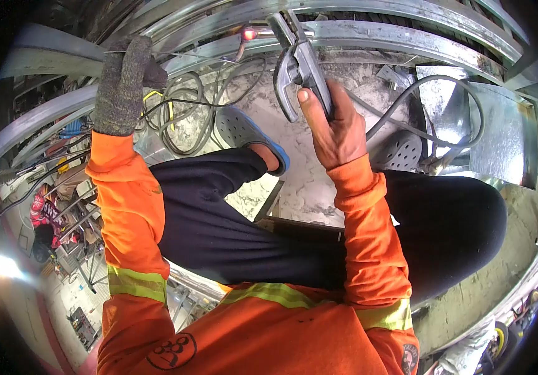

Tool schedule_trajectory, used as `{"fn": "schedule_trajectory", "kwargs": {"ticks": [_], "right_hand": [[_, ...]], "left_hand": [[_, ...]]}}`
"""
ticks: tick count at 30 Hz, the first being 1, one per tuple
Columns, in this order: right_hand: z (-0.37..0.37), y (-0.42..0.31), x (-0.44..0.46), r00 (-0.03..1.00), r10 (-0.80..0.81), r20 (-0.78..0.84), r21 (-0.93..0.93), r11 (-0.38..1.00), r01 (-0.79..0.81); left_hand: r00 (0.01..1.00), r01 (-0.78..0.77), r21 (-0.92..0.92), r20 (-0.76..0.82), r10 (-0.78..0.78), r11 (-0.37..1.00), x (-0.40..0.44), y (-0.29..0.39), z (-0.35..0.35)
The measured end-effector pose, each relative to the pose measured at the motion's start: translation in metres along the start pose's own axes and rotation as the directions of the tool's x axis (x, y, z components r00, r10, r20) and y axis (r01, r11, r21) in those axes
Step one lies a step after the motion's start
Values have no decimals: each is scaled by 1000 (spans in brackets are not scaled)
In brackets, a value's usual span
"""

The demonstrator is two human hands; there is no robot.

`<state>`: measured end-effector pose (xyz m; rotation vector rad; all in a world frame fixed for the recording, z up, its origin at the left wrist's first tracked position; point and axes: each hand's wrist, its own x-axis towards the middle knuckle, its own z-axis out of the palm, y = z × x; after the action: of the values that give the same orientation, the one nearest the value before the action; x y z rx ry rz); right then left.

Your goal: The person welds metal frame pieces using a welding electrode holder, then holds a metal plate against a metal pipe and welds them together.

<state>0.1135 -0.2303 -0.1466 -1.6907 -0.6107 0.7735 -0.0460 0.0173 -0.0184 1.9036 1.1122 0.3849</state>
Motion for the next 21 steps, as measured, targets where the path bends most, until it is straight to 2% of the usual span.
{"fn": "schedule_trajectory", "kwargs": {"ticks": [2,3,5,8,11,21], "right_hand": [[0,1,-1,999,51,10,-6,999,-51],[0,1,-1,999,50,11,-7,999,-50],[1,1,-1,999,49,16,0,999,-49],[3,6,-1,998,55,21,59,997,-56],[1,4,-1,995,86,48,-4,996,-86],[3,5,0,998,60,34,-13,998,-60]], "left_hand": [[976,-187,106,132,172,977,2,-13,-9],[976,-186,106,131,172,977,4,-18,-12],[909,-406,344,251,333,847,6,-25,-18],[871,-480,328,291,397,813,6,-32,-19],[889,-451,411,281,361,792,8,-34,-20],[901,-429,429,271,339,795,4,-24,-17]]}}
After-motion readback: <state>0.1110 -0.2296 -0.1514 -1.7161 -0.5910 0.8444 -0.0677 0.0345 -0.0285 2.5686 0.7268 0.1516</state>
